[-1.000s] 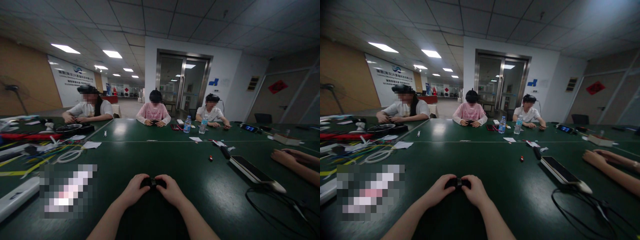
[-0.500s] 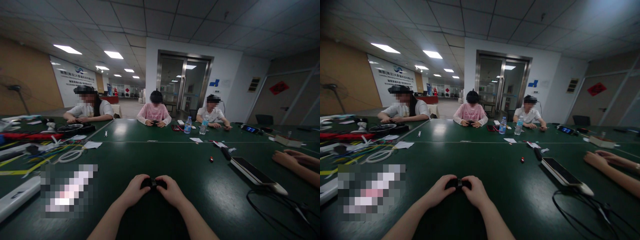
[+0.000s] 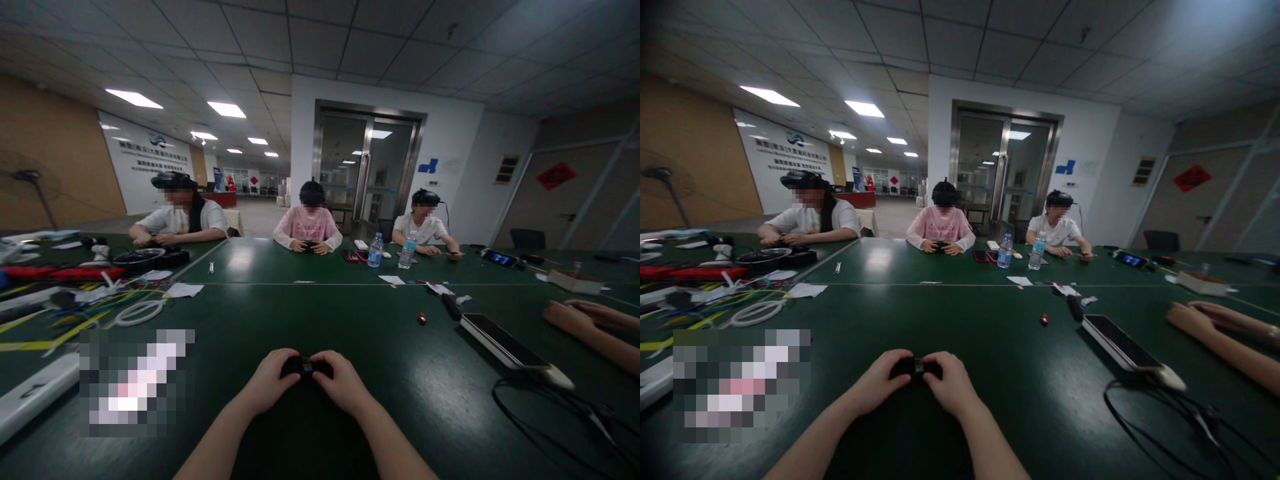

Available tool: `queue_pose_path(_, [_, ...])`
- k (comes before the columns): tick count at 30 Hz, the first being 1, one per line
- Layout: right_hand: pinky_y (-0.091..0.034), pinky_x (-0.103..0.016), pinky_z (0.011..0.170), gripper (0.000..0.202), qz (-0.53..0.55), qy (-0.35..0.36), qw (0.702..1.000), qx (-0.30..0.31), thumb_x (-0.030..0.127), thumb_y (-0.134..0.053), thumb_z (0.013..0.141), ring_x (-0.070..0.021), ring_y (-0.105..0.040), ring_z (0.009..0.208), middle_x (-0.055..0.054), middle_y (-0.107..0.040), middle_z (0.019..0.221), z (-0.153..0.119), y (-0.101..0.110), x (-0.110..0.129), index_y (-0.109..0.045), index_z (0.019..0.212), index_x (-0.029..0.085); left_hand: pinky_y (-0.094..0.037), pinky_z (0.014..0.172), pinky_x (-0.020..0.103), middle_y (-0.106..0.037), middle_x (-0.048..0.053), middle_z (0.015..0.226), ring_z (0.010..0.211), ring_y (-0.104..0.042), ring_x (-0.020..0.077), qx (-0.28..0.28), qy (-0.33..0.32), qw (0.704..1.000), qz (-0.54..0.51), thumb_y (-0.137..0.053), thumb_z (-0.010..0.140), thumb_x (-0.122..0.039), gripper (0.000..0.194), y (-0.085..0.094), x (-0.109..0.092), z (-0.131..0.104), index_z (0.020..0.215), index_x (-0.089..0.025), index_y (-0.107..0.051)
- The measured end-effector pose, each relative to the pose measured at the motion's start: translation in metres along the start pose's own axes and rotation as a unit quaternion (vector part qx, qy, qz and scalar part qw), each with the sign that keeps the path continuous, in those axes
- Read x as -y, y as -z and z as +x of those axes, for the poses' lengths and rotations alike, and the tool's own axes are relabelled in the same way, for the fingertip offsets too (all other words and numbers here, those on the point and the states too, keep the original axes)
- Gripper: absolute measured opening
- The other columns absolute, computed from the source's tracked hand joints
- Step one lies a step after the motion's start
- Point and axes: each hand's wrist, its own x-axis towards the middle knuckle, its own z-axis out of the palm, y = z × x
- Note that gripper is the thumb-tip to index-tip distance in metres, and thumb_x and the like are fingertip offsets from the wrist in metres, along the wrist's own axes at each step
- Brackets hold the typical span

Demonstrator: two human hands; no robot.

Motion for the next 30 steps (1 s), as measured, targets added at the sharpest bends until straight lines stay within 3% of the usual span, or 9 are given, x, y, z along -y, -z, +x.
queue_pose_path(14, [-0.042,-0.032,0.086,0.027,-0.005,-0.024,1.0,0.018,0.025,-0.054,0.076,-0.0185,-0.053,0.104,0.002,-0.058,0.108,-0.003,0.003,0.006,-0.057,0.103,0.028,-0.035,0.097,0.037,-0.055,0.008,0.12,0.113,-0.048,0.0232,0.005,0.003,1.0,-0.002,-0.055,0.07,-0.034,0.044,-0.001,0.006,0.0,0.112,-0.02,-0.053])
queue_pose_path(30, [-0.04,-0.032,0.088,0.027,-0.008,-0.01,1.0,0.009,0.022,-0.054,0.075,-0.0184,-0.053,0.102,0.0,-0.059,0.106,-0.002,0.002,0.006,-0.059,0.102,0.027,-0.036,0.098,0.035,-0.057,0.009,0.116,0.111,-0.049,0.0224,0.001,-0.002,1.0,0.017,-0.055,0.07,-0.029,0.042,0.002,-0.004,-0.001,0.11,-0.017,-0.054])
